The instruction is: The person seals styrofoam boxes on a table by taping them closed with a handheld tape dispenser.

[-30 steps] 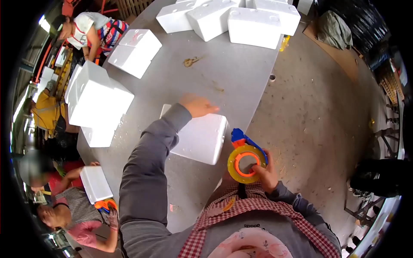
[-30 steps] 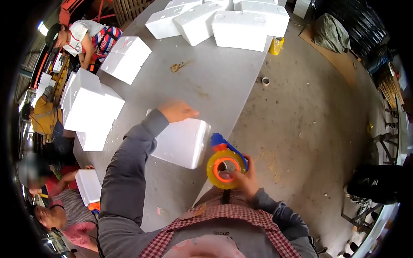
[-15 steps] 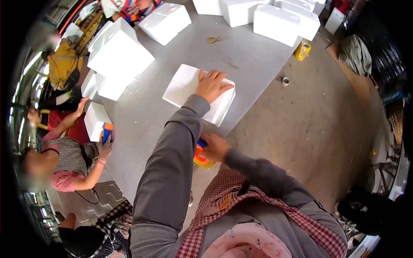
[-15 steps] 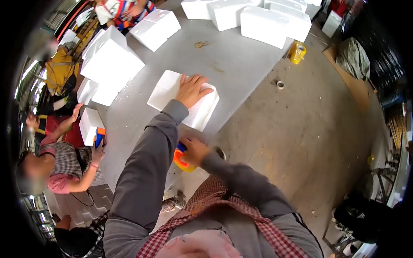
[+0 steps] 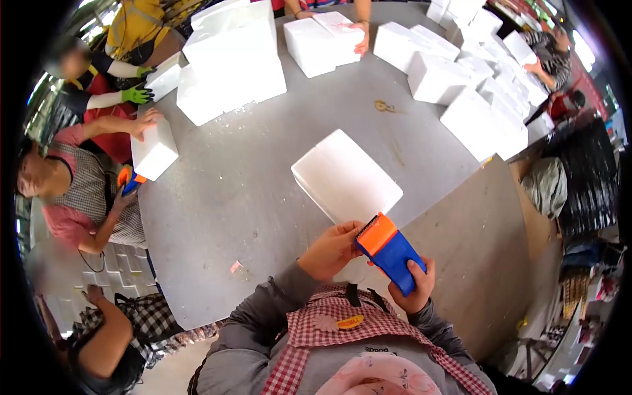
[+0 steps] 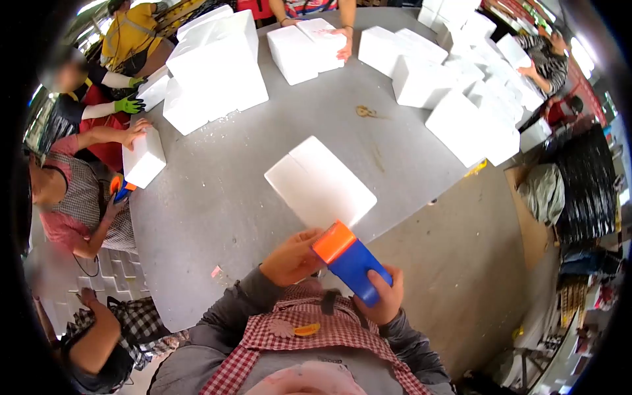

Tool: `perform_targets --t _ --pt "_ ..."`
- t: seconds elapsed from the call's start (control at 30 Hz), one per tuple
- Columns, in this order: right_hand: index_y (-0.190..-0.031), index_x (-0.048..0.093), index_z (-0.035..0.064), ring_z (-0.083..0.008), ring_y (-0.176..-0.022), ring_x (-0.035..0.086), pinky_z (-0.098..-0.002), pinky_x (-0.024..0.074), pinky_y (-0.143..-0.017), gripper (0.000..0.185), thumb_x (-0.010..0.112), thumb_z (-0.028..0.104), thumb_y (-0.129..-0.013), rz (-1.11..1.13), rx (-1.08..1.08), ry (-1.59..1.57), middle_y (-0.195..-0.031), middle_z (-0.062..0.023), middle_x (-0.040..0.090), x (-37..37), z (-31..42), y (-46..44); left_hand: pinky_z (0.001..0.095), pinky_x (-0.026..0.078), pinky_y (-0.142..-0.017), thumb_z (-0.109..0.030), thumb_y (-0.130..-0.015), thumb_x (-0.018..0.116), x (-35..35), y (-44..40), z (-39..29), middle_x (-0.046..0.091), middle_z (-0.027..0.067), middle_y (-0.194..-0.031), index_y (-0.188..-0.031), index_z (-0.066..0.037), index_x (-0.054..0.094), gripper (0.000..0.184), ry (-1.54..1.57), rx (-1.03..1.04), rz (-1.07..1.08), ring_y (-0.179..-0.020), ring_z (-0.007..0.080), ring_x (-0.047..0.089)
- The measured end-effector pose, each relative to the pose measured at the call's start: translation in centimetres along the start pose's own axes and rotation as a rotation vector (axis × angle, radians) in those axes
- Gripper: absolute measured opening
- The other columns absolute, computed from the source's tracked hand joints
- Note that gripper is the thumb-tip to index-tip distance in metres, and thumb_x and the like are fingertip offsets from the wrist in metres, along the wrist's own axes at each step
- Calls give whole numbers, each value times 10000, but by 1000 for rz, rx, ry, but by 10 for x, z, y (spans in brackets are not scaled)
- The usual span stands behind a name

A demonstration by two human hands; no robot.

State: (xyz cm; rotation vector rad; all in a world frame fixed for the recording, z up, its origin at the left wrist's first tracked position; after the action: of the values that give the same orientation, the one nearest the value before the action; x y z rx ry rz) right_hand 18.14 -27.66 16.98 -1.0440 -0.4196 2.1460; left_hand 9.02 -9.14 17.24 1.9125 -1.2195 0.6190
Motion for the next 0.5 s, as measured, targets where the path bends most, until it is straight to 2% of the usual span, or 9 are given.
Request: perform_targets --t 0.07,0.17,0.2,0.23,0.27,0.37,0.4,0.47,0.5 --pt "-1166 534 129 -355 -888 547 -405 472 -742 688 728 19 -515 80 61 42 -1041 -206 517 5 6 -24 224 431 -744 -217 -930 492 -25 -18 -10 576 -18 -833 -897 -38 590 207 -124 132 -44 -805 55 529" --pt "-1187 538 140 -363 -906 556 -384 487 -733 687 704 6 -533 116 88 113 -1060 -208 509 4 18 -72 228 416 -678 -181 -906 515 -64 -55 -93 521 -42 -718 -831 -29 579 181 -813 590 -91 -711 51 479" --pt "-1194 539 144 -367 -904 558 -374 492 -729 690 695 0 -537 112 117 162 -1065 -211 504 5 20 -87 233 418 -708 -158 -909 497 -91 -75 -122 568 -9 -805 -886 -30 578 153 -933 564 -122 -783 80 507" --pt "-1196 543 162 -353 -875 571 -363 505 -696 671 674 14 -556 145 121 253 -1087 -194 496 6 23 -102 248 427 -716 -166 -898 504 -94 -83 -153 569 5 -815 -907 -28 583 159 -963 560 -266 -792 100 518" --pt "-1196 543 162 -353 -875 571 -363 505 -696 671 674 14 -556 147 119 261 -1087 -194 496 10 22 -116 248 427 -716 -166 -898 504 -122 -105 -166 569 5 -815 -907 -28 583 159 -956 563 -263 -792 100 518" --pt "-1202 536 218 -314 -823 591 -383 511 -650 627 632 82 -597 412 191 435 -1074 -148 496 35 17 -139 340 461 -712 -203 -869 536 -243 -186 -123 617 70 -805 -912 -53 591 166 -1507 288 -153 -793 211 596" --pt "-1202 536 218 -314 -823 591 -383 511 -650 627 632 82 -597 407 189 437 -1074 -148 496 37 16 -147 366 450 -778 -226 -866 538 -269 -190 -99 625 100 -864 -978 -72 584 195 -1640 369 -392 -821 261 601" --pt "-1215 521 227 -318 -822 590 -384 512 -650 635 619 77 -606 495 164 441 -1055 -148 496 40 17 -155 393 439 -845 -248 -863 540 -268 -177 -103 634 130 -922 -1043 -92 578 241 -1769 433 -628 -848 311 606" --pt "-1215 521 227 -318 -822 590 -384 512 -650 635 619 77 -606 501 176 436 -1055 -148 496 38 21 -156 390 398 -911 -271 -868 532 -267 -168 -114 605 135 -1034 -1120 -113 548 298 -1548 307 -635 -937 319 578"
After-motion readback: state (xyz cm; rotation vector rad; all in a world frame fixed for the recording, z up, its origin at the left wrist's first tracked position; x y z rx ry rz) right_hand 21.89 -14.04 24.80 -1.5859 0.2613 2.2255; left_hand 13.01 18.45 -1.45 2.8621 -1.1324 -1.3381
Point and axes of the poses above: each hand's wrist, its own y-axis away from the middle knuckle, its own x-axis out of the palm, z = x × y, the point moved 3 cm from there along -y, towards the middle knuckle
